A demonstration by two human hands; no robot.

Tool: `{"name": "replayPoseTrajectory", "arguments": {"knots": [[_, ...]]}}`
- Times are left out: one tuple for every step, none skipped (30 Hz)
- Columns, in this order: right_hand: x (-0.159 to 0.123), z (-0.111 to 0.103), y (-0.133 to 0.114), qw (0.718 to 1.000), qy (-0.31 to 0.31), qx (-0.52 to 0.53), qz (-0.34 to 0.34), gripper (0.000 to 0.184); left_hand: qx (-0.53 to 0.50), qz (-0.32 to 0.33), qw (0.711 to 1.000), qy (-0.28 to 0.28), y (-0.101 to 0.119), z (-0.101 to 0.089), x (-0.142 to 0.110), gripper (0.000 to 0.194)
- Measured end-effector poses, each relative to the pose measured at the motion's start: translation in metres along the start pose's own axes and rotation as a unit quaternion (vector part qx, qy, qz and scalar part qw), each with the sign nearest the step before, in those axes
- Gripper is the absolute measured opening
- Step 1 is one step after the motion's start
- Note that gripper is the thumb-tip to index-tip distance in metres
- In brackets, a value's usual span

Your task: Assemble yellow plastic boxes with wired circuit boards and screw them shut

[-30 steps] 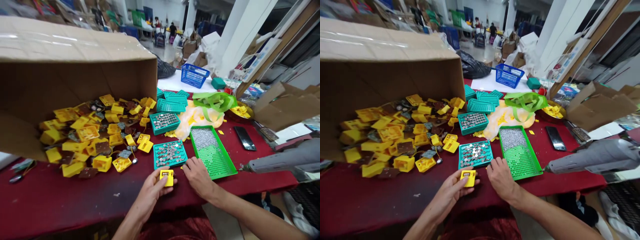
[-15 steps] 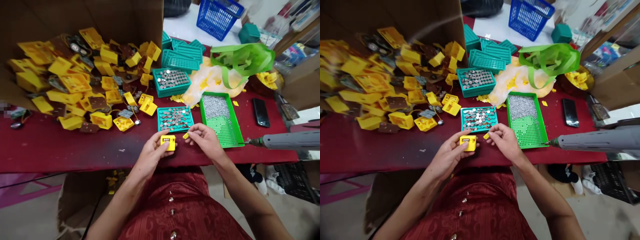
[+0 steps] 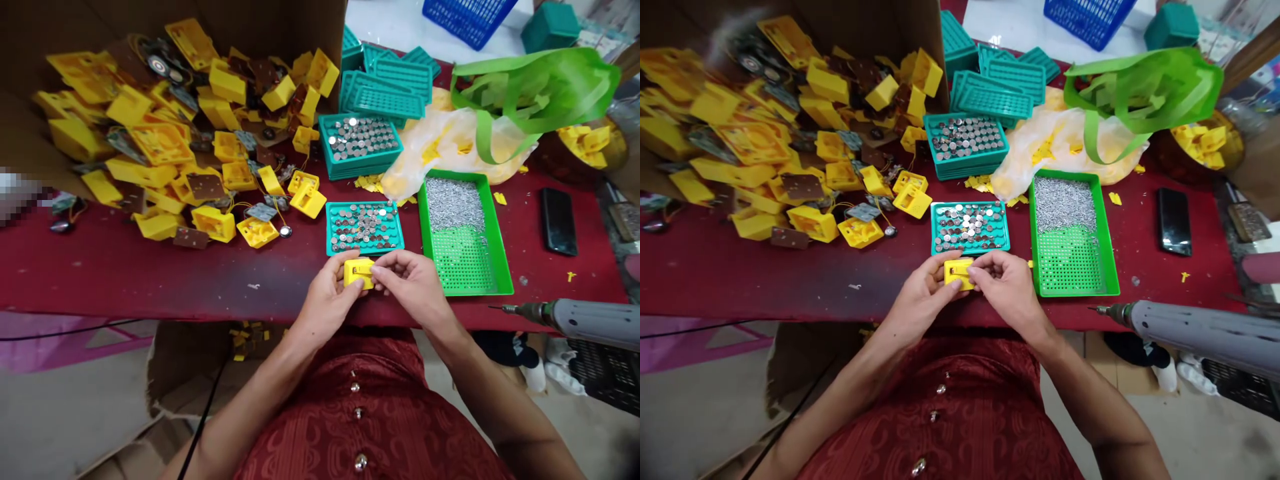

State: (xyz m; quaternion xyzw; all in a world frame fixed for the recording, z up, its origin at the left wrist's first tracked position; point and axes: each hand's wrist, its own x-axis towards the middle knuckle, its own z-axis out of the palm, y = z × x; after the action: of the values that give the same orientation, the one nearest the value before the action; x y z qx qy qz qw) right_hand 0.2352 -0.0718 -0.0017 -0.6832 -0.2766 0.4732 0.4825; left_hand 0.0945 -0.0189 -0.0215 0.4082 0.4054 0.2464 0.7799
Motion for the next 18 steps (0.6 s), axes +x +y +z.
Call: {"name": "replayPoseTrajectory", "arguments": {"knots": [[0.000,0.001,0.000,1.000,0.002,-0.009,-0.005,0.016,0.009,0.006,1.000,0.000,-0.001,0.000,0.000,0.046],[0.001,0.002,0.000,1.000,0.003,-0.019,-0.011,0.015,0.018,0.012,1.000,-0.002,-0.002,-0.001,0.000,0.046],[0.001,0.002,0.000,0.999,0.004,-0.031,-0.017,0.015,0.028,0.018,0.999,-0.003,-0.003,-0.001,0.000,0.046],[0.002,0.002,0.000,0.999,0.004,-0.044,-0.022,0.014,0.037,0.023,0.999,-0.004,-0.004,-0.002,0.000,0.046],[0.002,0.002,0.000,0.998,0.002,-0.054,-0.025,0.013,0.047,0.028,0.998,-0.004,-0.004,-0.002,-0.001,0.045],[0.002,0.002,0.000,0.998,0.001,-0.062,-0.027,0.013,0.060,0.033,0.998,-0.004,-0.004,-0.003,-0.001,0.045],[0.002,0.003,0.000,0.997,0.002,-0.067,-0.027,0.013,0.074,0.039,0.997,-0.003,-0.004,-0.003,-0.002,0.044],[0.002,0.003,0.000,0.997,0.004,-0.069,-0.027,0.013,0.087,0.046,0.995,0.000,-0.004,-0.004,-0.003,0.043],[0.002,0.004,0.001,0.997,0.007,-0.070,-0.029,0.013,0.100,0.053,0.994,0.004,-0.003,-0.004,-0.004,0.043],[0.001,0.005,0.002,0.997,0.011,-0.071,-0.032,0.014,0.109,0.059,0.992,0.007,-0.002,-0.004,-0.005,0.043],[0.000,0.006,0.003,0.997,0.016,-0.073,-0.037,0.014,0.115,0.064,0.991,0.007,-0.001,-0.004,-0.006,0.042],[-0.001,0.007,0.004,0.996,0.020,-0.077,-0.044,0.014,0.117,0.069,0.991,0.007,0.000,-0.004,-0.006,0.040],[-0.003,0.009,0.004,0.995,0.023,-0.085,-0.052,0.013,0.118,0.072,0.990,0.007,0.001,-0.004,-0.007,0.036],[-0.005,0.010,0.004,0.993,0.025,-0.096,-0.062,0.013,0.119,0.072,0.990,0.006,0.002,-0.004,-0.007,0.032],[-0.007,0.011,0.003,0.991,0.025,-0.110,-0.071,0.013,0.119,0.070,0.990,0.005,0.002,-0.004,-0.007,0.029],[-0.008,0.013,0.002,0.988,0.024,-0.127,-0.079,0.013,0.116,0.066,0.991,0.006,0.003,-0.004,-0.006,0.027],[-0.010,0.014,0.000,0.985,0.022,-0.147,-0.088,0.013,0.107,0.060,0.992,0.008,0.004,-0.004,-0.006,0.026],[-0.011,0.014,-0.003,0.980,0.020,-0.170,-0.098,0.014,0.092,0.054,0.994,0.009,0.004,-0.004,-0.005,0.026]]}}
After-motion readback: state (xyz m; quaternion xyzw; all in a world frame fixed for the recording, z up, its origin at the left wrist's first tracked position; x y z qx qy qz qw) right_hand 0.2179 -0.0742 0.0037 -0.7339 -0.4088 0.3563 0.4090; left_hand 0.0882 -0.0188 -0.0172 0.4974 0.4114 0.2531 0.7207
